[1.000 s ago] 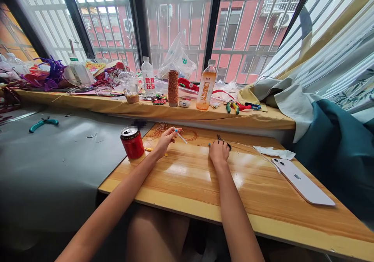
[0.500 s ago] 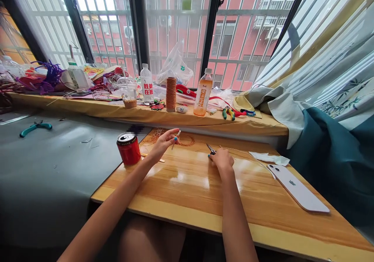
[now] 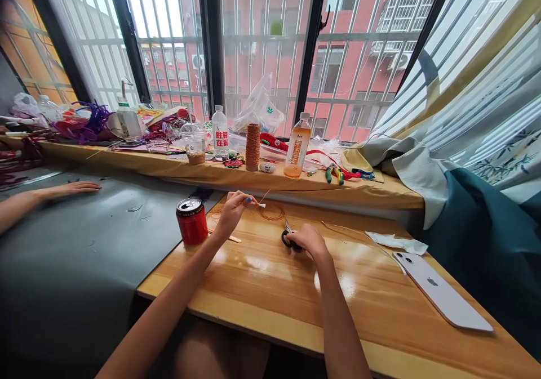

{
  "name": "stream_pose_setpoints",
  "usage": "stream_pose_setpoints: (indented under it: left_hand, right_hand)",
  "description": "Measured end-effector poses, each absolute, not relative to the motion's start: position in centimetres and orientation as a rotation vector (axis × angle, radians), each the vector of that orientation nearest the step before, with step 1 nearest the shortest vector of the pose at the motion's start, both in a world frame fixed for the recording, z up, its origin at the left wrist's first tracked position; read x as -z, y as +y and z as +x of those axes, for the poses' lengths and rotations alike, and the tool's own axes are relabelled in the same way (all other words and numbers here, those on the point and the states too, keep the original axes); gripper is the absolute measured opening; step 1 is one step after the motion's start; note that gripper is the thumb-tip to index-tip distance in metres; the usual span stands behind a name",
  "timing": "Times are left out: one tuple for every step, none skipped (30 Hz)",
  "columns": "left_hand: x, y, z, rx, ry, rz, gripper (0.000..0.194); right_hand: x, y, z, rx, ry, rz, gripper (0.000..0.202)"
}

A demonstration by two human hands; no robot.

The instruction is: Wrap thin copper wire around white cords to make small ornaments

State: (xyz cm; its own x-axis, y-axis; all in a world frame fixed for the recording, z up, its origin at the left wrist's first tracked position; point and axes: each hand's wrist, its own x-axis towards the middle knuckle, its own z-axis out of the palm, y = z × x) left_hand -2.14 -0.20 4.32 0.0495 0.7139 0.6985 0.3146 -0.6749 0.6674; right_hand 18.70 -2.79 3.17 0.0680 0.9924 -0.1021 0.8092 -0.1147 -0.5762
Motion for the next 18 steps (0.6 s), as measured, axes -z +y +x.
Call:
stream_pose_setpoints:
  left_hand:
    - [-4.4,-0.3,-2.2,-1.694,1.067,2.034,0.020]
    - [-4.4,-0.4,-2.2,-1.726,1.094,2.059,0.019]
    - [-4.5,-0.5,-2.3,-1.752,1.122,2.079,0.019]
    - [-4.5,-0.5,-2.3,-1.769,1.152,2.097,0.020]
    - [-4.6,-0.6,-2.4,-1.780,1.181,2.115,0.020]
    - [-4.6,-0.7,-2.4,-1.788,1.205,2.132,0.020]
    - [-4.7,-0.7,-2.4,-1.801,1.226,2.149,0.019]
    - [-4.6,-0.6,-2.5,-1.818,1.240,2.164,0.018]
    - [-4.6,-0.6,-2.5,-1.841,1.252,2.176,0.017]
    - [-4.5,-0.5,-2.6,-1.865,1.264,2.184,0.017]
    - [-4.5,-0.4,-2.6,-1.886,1.276,2.191,0.016]
    - [-4.4,-0.4,-2.7,-1.903,1.289,2.198,0.016]
    - [-4.4,-0.3,-2.7,-1.918,1.302,2.204,0.016]
    - [-4.3,-0.3,-2.7,-1.933,1.317,2.209,0.016]
    - [-4.3,-0.3,-2.8,-1.950,1.332,2.212,0.016]
    - [-4.3,-0.4,-2.8,-1.968,1.351,2.214,0.016]
    - [-4.4,-0.4,-2.9,-1.982,1.372,2.218,0.016]
    - [-4.4,-0.5,-2.9,-1.988,1.397,2.227,0.017]
  right_hand:
    - [-3.3,-2.9,18.4,-0.847,-1.764,-1.885,0.027]
    - [-3.5,-3.0,18.0,-1.002,-1.720,-1.778,0.025]
    - [-3.6,-3.1,17.5,-1.125,-1.666,-1.675,0.022]
    - [-3.7,-3.2,17.1,-1.229,-1.620,-1.538,0.021]
    - [-3.8,-3.3,16.6,-1.308,-1.579,-1.395,0.023]
    - [-3.9,-3.4,16.2,-1.361,-1.549,-1.259,0.028]
    - [-4.0,-3.6,15.9,-1.393,-1.532,-1.142,0.034]
    - [-4.1,-3.8,15.7,-1.415,-1.535,-1.055,0.038]
    - [-4.3,-3.9,15.6,-1.428,-1.560,-1.000,0.041]
    - [-4.4,-4.1,15.6,-1.437,-1.602,-0.980,0.043]
    - [-4.6,-4.3,15.7,-1.442,-1.657,-0.989,0.046]
    - [-4.8,-4.4,15.7,-1.442,-1.722,-1.017,0.048]
    - [-5.0,-4.6,15.8,-1.437,-1.789,-1.057,0.050]
    - [-5.2,-4.7,15.8,-1.426,-1.853,-1.097,0.051]
    - [-5.3,-4.8,15.7,-1.416,-1.904,-1.131,0.053]
    - [-5.3,-4.9,15.6,-1.412,-1.940,-1.154,0.054]
    - [-5.4,-4.9,15.5,-1.408,-1.961,-1.166,0.055]
    - [-5.4,-4.9,15.3,-1.402,-1.969,-1.174,0.056]
